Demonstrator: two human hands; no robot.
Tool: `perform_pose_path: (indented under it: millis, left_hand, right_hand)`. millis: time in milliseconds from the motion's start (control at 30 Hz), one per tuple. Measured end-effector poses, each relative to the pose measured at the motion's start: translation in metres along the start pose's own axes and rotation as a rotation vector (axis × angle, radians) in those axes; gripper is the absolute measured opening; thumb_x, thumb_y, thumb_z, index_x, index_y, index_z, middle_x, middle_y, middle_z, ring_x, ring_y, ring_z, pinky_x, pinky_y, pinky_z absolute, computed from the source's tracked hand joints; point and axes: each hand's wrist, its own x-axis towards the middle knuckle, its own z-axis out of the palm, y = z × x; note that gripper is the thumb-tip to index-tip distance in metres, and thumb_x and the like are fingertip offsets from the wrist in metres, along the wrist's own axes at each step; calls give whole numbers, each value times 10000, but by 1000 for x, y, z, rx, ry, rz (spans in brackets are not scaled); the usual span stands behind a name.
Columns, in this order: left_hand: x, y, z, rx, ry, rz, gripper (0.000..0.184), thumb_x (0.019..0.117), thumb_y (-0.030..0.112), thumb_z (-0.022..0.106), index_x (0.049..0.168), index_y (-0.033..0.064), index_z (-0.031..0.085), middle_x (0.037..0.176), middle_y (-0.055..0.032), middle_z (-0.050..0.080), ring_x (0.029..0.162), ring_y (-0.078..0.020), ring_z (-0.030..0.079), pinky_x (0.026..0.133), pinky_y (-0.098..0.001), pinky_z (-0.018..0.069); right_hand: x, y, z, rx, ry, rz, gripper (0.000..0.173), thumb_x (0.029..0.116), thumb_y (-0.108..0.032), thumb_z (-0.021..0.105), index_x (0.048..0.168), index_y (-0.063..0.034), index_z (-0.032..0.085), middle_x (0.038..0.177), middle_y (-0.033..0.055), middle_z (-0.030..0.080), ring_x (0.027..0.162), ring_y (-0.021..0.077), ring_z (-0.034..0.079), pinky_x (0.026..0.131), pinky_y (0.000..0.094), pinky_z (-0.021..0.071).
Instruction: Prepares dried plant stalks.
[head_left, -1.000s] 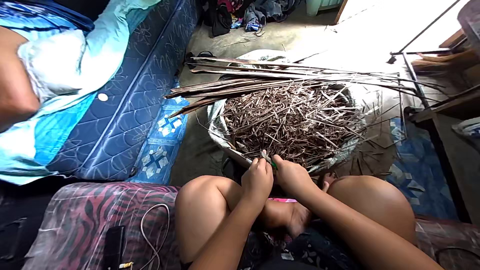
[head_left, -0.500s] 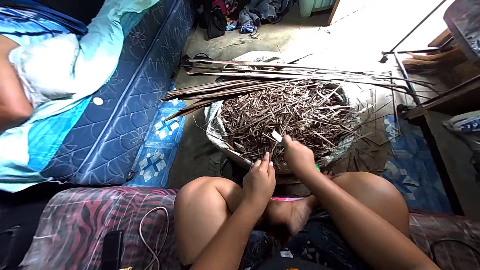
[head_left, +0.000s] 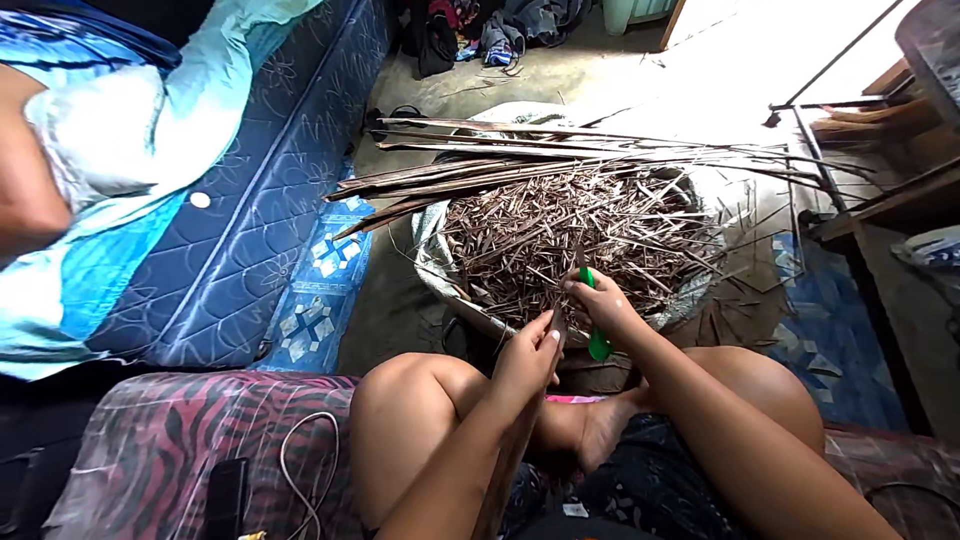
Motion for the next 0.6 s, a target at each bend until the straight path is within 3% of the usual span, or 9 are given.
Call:
perform_pose_path:
  millis: [67,167,233,267,333,400,467,533,600]
  left_hand:
    - [0,1,-6,-188,-91,-13,425,1083,125,499,1489,3,461,863,-79,687,593,-111,657,567,-264,585]
    - [1,-3,-9,-266,-221,-27,363,1069,96,512,1410,-24,474,825,-75,691,620,-139,697,602,-286,621]
    - [0,-3,-7,-263,-198,-25,306,1066,82,510,1356,-13,491,808,-70,690,607,-139,695,584,-282,615]
    - [0,-1,-6,-242,-173,-36,294,1070,90,505,1350,0,493,802,-70,691,592,-136,686,564,-275,600]
    - [-2,3,-5,-169,-115,-71,312,1083,114,491,1382,27,484,813,-68,689,586,-135,682,546,-274,591]
    - [-2,4,-5,-73,-47,-86,334,1087,137,496,1410,50,494,835,-65,694,587,-127,680,542,-273,585]
    - [0,2,-7,73,18,-65,335,1084,160,509,1404,64,532,886,-69,701,627,-124,689,580,-287,595]
    - [0,-1,-9,221,85,-8,334,1063,161,528,1373,54,588,962,-110,701,775,-172,691,755,-363,582]
    - [1,-4,-9,289,127,31,333,1052,161,537,1356,48,617,983,-127,710,837,-196,697,830,-394,572]
  right_hand:
    - [1,-3,-3,146,52,-21,142,1096,-106,455,1129,-23,565,620,-41,434,431,40,382,427,188,391]
    - [8,-5,-14,206,148,-51,147,1108,-123,448,1175,-32,543,632,-35,434,424,30,376,415,177,390]
    - [11,-5,-21,-69,198,-78,147,1096,-134,473,1168,-44,563,679,-7,458,470,59,414,455,207,408]
    - [9,-8,-22,-299,228,-70,173,1071,-135,501,1191,-49,592,734,37,513,541,110,476,521,272,442]
    - [0,-19,-16,-665,198,18,296,1029,-127,534,1315,-57,567,985,154,641,855,272,628,786,478,514]
    - [-10,-21,-4,-854,121,46,386,1020,-126,547,1395,-45,502,1203,204,644,1074,337,656,934,534,514]
    - [-22,-19,10,-948,48,9,397,1026,-119,526,1409,-18,497,1261,215,634,1143,348,651,975,527,515]
    - [-36,-24,26,-1079,-9,55,386,1047,-106,471,1425,-32,484,1239,219,657,1141,374,671,953,547,531]
    - [-49,-30,37,-1234,-21,128,403,1067,-117,421,1464,-52,446,1187,210,687,1104,386,698,898,544,549]
